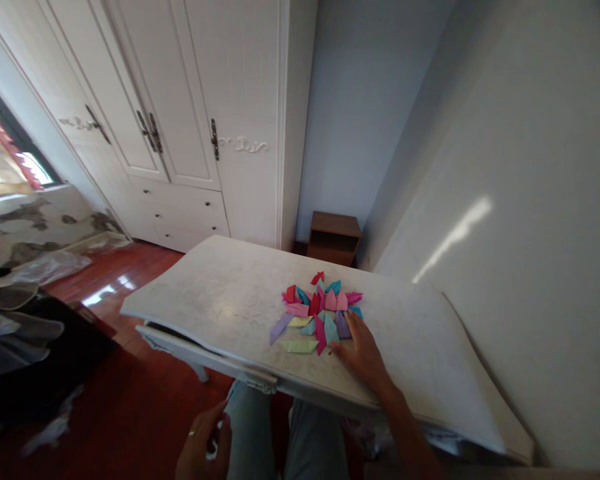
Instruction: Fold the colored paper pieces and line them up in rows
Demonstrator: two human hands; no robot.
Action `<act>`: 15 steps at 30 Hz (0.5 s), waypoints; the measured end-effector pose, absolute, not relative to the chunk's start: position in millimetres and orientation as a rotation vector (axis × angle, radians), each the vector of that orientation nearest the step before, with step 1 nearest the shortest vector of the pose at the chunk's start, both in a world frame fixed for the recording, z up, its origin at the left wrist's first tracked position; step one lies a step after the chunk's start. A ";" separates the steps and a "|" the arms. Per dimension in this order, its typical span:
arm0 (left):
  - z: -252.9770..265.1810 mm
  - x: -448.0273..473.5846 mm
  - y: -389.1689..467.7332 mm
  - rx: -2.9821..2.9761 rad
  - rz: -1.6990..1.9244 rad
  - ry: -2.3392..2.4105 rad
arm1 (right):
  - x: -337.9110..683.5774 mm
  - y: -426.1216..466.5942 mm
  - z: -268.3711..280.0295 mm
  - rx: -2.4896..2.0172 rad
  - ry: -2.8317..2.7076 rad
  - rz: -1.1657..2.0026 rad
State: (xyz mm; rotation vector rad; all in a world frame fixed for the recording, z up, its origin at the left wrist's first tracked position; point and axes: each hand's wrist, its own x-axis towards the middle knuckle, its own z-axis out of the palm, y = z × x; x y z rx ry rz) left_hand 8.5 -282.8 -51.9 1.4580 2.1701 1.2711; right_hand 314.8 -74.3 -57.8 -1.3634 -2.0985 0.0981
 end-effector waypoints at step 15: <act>-13.9 62.9 -56.4 2.462 0.814 1.668 | 311.6 -55.0 -38.5 -1.465 -2.200 0.296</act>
